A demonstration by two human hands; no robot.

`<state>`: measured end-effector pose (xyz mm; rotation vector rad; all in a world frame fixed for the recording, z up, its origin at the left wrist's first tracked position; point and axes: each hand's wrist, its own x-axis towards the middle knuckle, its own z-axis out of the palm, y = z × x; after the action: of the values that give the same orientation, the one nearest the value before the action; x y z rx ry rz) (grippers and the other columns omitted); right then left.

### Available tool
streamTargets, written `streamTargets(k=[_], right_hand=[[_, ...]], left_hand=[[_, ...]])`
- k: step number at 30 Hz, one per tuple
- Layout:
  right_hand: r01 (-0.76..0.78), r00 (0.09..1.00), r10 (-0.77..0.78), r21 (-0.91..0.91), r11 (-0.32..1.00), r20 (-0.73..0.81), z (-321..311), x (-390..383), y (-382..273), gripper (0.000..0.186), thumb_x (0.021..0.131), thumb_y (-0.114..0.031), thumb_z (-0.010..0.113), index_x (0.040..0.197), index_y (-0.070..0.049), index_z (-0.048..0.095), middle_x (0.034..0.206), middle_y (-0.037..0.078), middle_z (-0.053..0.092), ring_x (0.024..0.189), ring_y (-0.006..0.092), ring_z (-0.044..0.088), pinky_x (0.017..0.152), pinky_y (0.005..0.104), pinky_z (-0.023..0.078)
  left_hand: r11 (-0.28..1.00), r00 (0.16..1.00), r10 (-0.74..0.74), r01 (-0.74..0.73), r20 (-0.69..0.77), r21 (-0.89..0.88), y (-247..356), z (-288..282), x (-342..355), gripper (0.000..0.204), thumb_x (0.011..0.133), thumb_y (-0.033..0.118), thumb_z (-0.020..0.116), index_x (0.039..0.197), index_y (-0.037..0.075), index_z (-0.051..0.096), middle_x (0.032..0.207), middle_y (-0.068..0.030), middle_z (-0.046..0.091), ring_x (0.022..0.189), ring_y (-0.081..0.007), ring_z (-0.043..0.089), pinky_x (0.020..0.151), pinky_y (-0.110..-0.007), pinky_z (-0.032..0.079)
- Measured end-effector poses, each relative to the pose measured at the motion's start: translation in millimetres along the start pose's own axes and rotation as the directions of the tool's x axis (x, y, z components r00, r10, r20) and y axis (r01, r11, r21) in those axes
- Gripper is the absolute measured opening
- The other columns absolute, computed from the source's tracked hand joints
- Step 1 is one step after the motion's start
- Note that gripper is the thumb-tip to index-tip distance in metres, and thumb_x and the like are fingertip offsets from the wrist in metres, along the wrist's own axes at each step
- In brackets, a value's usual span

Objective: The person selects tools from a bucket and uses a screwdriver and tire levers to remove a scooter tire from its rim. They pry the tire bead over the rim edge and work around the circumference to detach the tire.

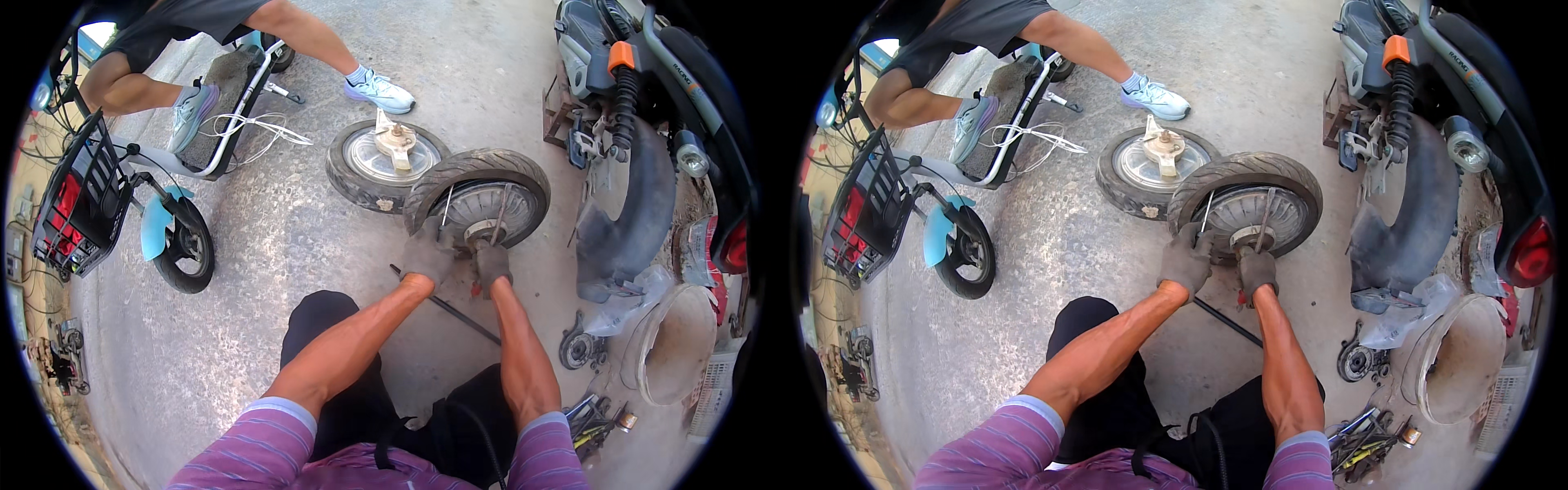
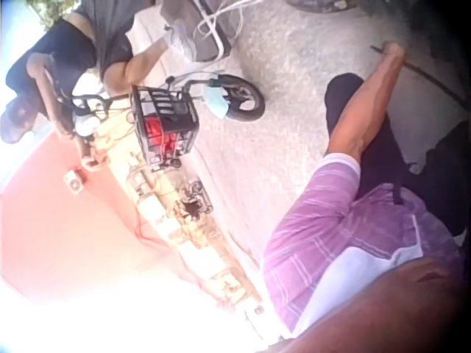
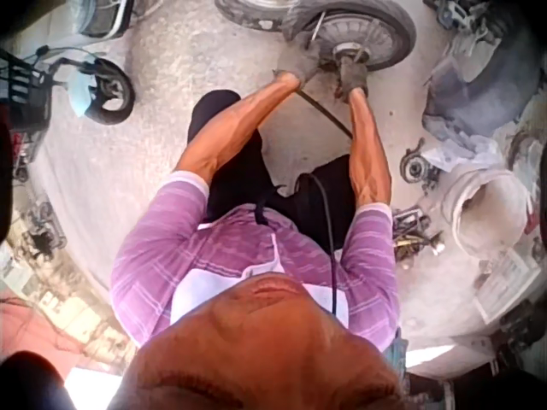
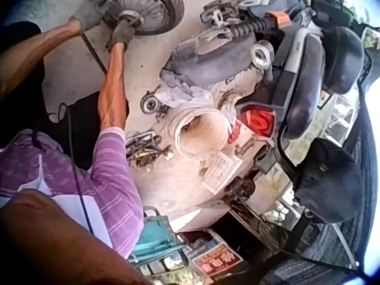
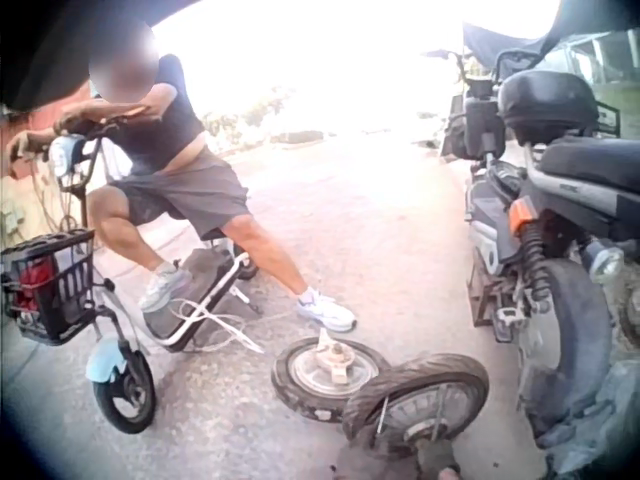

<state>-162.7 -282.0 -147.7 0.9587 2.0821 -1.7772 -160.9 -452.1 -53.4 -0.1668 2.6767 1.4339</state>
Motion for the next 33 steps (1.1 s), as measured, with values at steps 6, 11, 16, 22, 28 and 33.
streamTargets(k=[6,11,16,22,28,33], right_hand=[[-0.080,0.997,0.080,0.033,0.996,-0.015,6.3,-6.3,-10.5,0.023,0.097,-0.026,0.061,0.095,-0.005,0.071,0.062,0.003,0.054,0.046,0.0172,0.053,0.042,0.0366,0.044],[-0.101,0.995,0.100,0.074,0.992,0.010,15.0,-18.6,-27.2,0.023,0.098,-0.025,0.059,0.095,-0.006,0.071,0.064,0.003,0.054,0.046,0.0165,0.053,0.042,0.0349,0.043],[-0.044,0.996,0.030,0.166,0.985,0.088,-5.9,29.8,18.3,0.035,0.094,-0.032,0.064,0.095,0.002,0.073,0.067,0.011,0.064,0.046,0.0249,0.061,0.043,0.0405,0.051],[-0.039,0.997,0.032,0.103,0.994,0.070,3.9,11.4,-2.6,0.033,0.094,-0.031,0.063,0.094,0.001,0.074,0.067,0.012,0.065,0.045,0.0259,0.061,0.042,0.0416,0.050],[-0.044,0.998,0.041,0.058,0.997,0.057,4.3,-12.3,-24.5,0.026,0.097,-0.027,0.060,0.090,-0.005,0.072,0.066,0.005,0.063,0.047,0.0191,0.058,0.041,0.0369,0.044],[-0.060,0.994,0.055,0.054,0.997,0.098,-0.1,-3.5,-21.9,0.032,0.096,-0.030,0.062,0.093,0.000,0.072,0.065,0.009,0.061,0.044,0.0234,0.057,0.040,0.0401,0.046]], left_hand=[[0.998,0.989,0.059,-0.058,-0.132,0.013,-1.0,-1.7,-3.9,0.041,0.103,0.039,0.059,0.131,0.008,0.062,0.110,-0.0280,0.073,0.105,-0.0508,0.068,0.092,-0.058,0.053],[0.962,0.994,-0.069,0.042,-0.090,-0.269,-17.7,13.3,6.6,0.040,0.105,0.037,0.063,0.125,0.002,0.065,0.091,-0.0173,0.073,0.075,-0.0301,0.068,0.065,-0.043,0.052],[0.622,0.891,-0.332,0.454,0.310,-0.638,50.1,-6.2,-9.2,0.035,0.107,0.037,0.063,0.114,0.003,0.063,0.073,-0.0065,0.066,0.051,-0.0166,0.060,0.044,-0.031,0.047],[0.657,0.922,-0.286,0.387,0.262,-0.647,44.1,-7.5,-8.4,0.034,0.107,0.036,0.063,0.109,0.002,0.059,0.070,-0.0048,0.063,0.049,-0.0150,0.057,0.043,-0.031,0.045],[0.797,0.968,-0.204,0.250,0.144,-0.550,18.4,9.9,-0.8,0.033,0.109,0.035,0.062,0.108,0.002,0.062,0.071,-0.0052,0.065,0.047,-0.0138,0.055,0.043,-0.030,0.044],[0.850,0.990,-0.123,0.144,0.075,-0.506,-17.1,28.0,12.1,0.033,0.108,0.035,0.062,0.112,0.002,0.064,0.076,-0.0090,0.067,0.055,-0.0186,0.058,0.049,-0.033,0.045]])
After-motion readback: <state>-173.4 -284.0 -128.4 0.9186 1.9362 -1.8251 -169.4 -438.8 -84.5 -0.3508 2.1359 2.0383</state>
